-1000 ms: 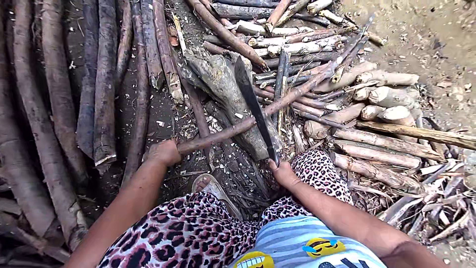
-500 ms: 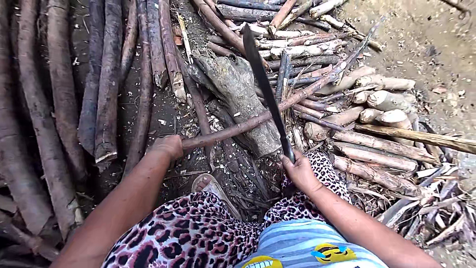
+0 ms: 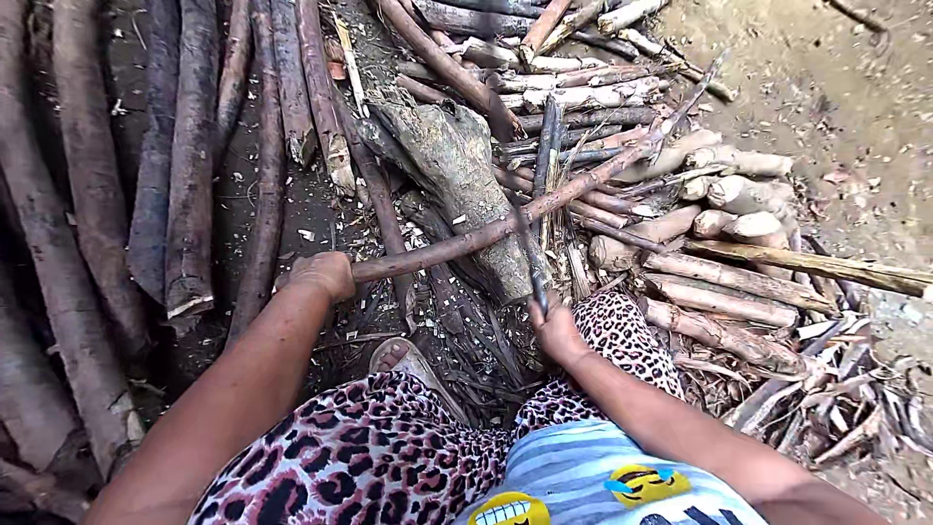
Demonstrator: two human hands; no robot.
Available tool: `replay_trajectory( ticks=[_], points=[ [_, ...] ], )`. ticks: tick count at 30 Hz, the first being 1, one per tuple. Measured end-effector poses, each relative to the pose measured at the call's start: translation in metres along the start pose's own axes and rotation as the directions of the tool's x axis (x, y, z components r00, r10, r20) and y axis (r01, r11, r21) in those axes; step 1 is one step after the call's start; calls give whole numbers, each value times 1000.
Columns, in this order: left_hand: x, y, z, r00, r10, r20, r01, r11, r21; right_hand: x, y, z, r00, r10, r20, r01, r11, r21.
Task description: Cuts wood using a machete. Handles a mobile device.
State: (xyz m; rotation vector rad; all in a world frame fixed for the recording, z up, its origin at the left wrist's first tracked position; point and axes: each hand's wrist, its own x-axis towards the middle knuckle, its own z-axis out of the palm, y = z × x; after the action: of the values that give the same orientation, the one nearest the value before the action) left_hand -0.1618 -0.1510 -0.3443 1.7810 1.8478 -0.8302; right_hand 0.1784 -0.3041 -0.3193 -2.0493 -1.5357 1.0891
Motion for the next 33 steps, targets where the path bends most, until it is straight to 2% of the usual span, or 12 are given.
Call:
replay_trajectory(
  ticks=[3, 7, 11, 16, 19, 21, 24, 27, 28, 30, 32, 33],
  points=[
    [-14, -8, -15, 999, 6, -51, -2, 997, 71, 9, 13, 15, 895, 359, 264, -329, 932, -150],
    [-30, -21, -39, 997, 72, -7, -70, 988, 137, 10, 14, 11, 890, 308, 335, -365, 923, 123],
    [-50, -26, -61, 987, 161, 26, -163, 981, 110, 9, 22, 6, 859, 275, 432, -489, 691, 532],
    [-71, -1, -52, 971, 52, -233, -5, 980, 199, 18, -20, -50, 976, 115, 185, -188, 873, 451],
    [-75, 1, -38, 967, 44, -251, 16, 972, 233, 13, -48, -97, 978, -163, -128, 205, 855, 477],
    [-78, 5, -29, 965, 26, -262, 39, 970, 238, 12, -75, -129, 866, -341, -366, 491, 718, 493],
    [-80, 14, -22, 960, -16, -278, 80, 972, 221, 14, -123, -172, 559, -513, -651, 823, 438, 362],
    [-78, 16, -14, 957, -33, -288, 101, 969, 225, 28, -153, -179, 360, -413, -837, 927, 263, 269],
    [-77, 16, -14, 956, -29, -292, 97, 970, 224, 31, -143, -165, 396, -393, -830, 902, 335, 271],
    [-77, 16, -14, 954, -22, -298, 92, 971, 221, 29, -81, -102, 665, -346, -662, 674, 659, 333],
    [-77, 16, -13, 956, -28, -293, 98, 969, 226, 15, -1, -28, 981, -103, -164, 150, 940, 306],
    [-79, 17, -13, 958, -33, -285, 102, 967, 232, 13, 19, -7, 990, 81, 113, -107, 963, 246]
  ],
)
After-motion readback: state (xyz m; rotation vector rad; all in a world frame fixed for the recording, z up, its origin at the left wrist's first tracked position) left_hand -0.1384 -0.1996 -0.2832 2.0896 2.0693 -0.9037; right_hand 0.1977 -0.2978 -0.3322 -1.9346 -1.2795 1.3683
